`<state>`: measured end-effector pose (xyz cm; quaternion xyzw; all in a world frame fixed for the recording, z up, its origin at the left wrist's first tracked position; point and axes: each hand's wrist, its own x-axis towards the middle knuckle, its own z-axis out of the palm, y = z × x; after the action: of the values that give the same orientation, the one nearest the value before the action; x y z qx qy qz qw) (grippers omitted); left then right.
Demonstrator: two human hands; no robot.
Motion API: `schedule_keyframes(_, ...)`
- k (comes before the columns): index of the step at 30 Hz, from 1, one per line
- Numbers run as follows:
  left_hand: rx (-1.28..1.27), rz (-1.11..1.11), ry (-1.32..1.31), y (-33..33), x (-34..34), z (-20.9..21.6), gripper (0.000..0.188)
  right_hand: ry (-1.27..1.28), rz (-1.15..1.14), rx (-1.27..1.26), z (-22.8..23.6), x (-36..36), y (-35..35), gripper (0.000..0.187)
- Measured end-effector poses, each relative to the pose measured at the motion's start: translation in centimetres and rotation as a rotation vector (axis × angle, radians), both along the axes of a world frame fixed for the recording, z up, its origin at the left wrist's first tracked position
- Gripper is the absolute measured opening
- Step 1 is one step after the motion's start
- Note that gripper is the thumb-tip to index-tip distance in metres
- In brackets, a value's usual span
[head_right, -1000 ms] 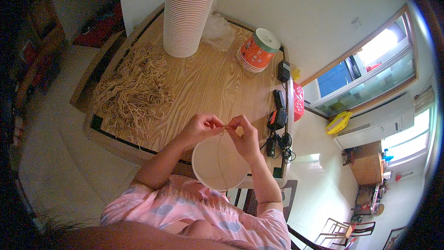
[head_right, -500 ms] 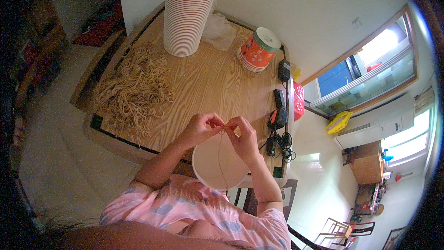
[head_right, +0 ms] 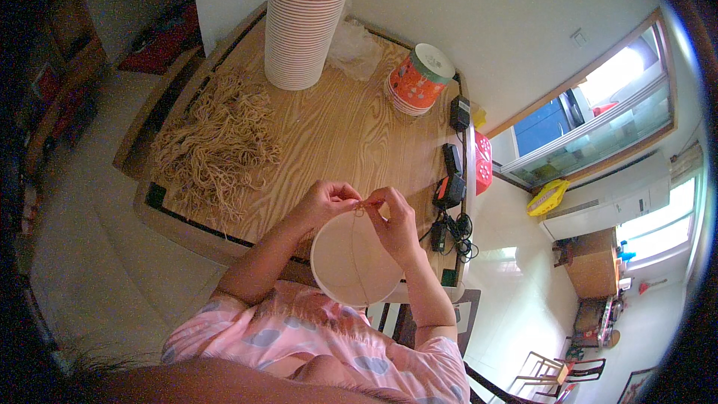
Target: Threading a thin decorative string through small pre-punched holes in the rim of a paper bowl.
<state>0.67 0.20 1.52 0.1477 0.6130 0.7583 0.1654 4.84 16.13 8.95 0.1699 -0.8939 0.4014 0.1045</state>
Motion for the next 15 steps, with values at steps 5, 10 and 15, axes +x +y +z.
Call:
schedule_keyframes(5, 0.056, -0.086, -0.068, -0.4, 0.1, 0.8, 0.017, -0.006, -0.015, -0.010, -0.2, -0.1, 0.2, 0.013)
schedule_keyframes(10, 0.092, -0.141, -0.056, -0.3, -0.1, 0.1, 0.016, -0.039, -0.011, -0.055, -0.2, -0.2, 0.1, 0.013)
schedule_keyframes(15, 0.138, -0.184, -0.137, -0.3, -0.4, -0.5, 0.018, -0.047, -0.014, -0.069, -0.4, -0.2, 0.3, 0.013)
